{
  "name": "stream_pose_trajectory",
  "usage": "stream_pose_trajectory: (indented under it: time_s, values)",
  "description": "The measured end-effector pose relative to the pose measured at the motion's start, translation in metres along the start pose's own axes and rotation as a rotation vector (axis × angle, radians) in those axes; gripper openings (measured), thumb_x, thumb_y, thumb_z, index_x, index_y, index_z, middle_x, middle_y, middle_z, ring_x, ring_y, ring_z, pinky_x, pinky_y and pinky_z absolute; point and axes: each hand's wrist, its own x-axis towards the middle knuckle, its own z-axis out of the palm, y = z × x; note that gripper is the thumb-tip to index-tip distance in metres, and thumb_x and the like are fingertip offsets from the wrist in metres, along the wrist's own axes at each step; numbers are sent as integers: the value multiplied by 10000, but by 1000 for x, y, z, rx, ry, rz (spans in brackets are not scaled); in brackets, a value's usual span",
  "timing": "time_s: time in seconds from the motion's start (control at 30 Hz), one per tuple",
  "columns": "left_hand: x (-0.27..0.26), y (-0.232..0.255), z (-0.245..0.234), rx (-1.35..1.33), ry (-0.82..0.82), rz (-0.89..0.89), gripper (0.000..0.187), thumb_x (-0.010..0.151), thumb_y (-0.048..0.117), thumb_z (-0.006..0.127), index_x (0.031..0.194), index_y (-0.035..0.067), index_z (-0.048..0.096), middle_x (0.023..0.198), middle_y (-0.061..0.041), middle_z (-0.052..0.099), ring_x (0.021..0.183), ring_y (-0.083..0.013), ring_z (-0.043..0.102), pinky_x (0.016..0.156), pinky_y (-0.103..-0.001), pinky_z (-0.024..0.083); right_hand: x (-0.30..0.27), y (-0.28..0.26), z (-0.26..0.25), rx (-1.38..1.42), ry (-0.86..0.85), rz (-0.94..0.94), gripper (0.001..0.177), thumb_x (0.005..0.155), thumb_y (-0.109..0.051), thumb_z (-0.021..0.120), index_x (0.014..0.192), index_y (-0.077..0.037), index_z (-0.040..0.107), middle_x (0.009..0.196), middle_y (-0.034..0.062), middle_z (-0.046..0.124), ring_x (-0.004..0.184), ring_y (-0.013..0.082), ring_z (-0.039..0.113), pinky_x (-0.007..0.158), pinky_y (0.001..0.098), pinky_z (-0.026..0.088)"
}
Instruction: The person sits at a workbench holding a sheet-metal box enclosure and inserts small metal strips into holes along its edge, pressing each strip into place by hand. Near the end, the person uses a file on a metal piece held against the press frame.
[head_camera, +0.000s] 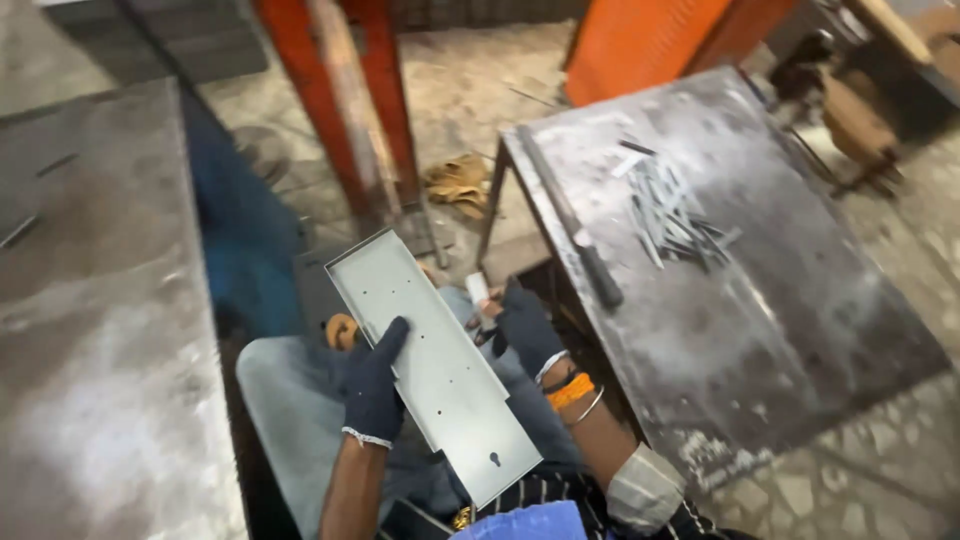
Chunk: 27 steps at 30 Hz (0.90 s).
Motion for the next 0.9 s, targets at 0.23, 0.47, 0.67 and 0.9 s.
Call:
stream_pose_trajectory:
  time_s: [0.23,0.47,0.67,0.9]
  values:
    - [9,-37,37,80,-141,-81,411,896,201,745,1217,-49,689,1086,-138,749,899,-220,719,768,-345,578,79,109,-168,-330,576,-155,415,837,-288,816,995,15,580,802,237,672,707,355,662,637,486,535]
    - [-1,-41,42,-14,-55,-100,412,930,247,705,1248,-9,648,1084,-100,728,912,-201,708,780,-352,575,120,152,-275,-933,992,-127,577,705,-474,845,1055,-37,704,1017,260,715,945,459,677,781,555,536]
    - [-3,-32,38,-1,-9,-106,391,942,250,673,1239,-3,653,1061,-100,727,895,-200,712,759,-345,576,132,143,-270,-1085,881,15,417,840,-465,764,955,-66,735,948,217,728,911,426,701,780,550,548]
    - [29,-72,-36,686,-120,557,347,1002,157,580,1260,-51,683,983,-145,690,921,-222,667,818,-347,533,79,82,-220,-934,901,-211,347,804,-379,799,862,-40,759,880,214,719,856,417,684,734,527,533]
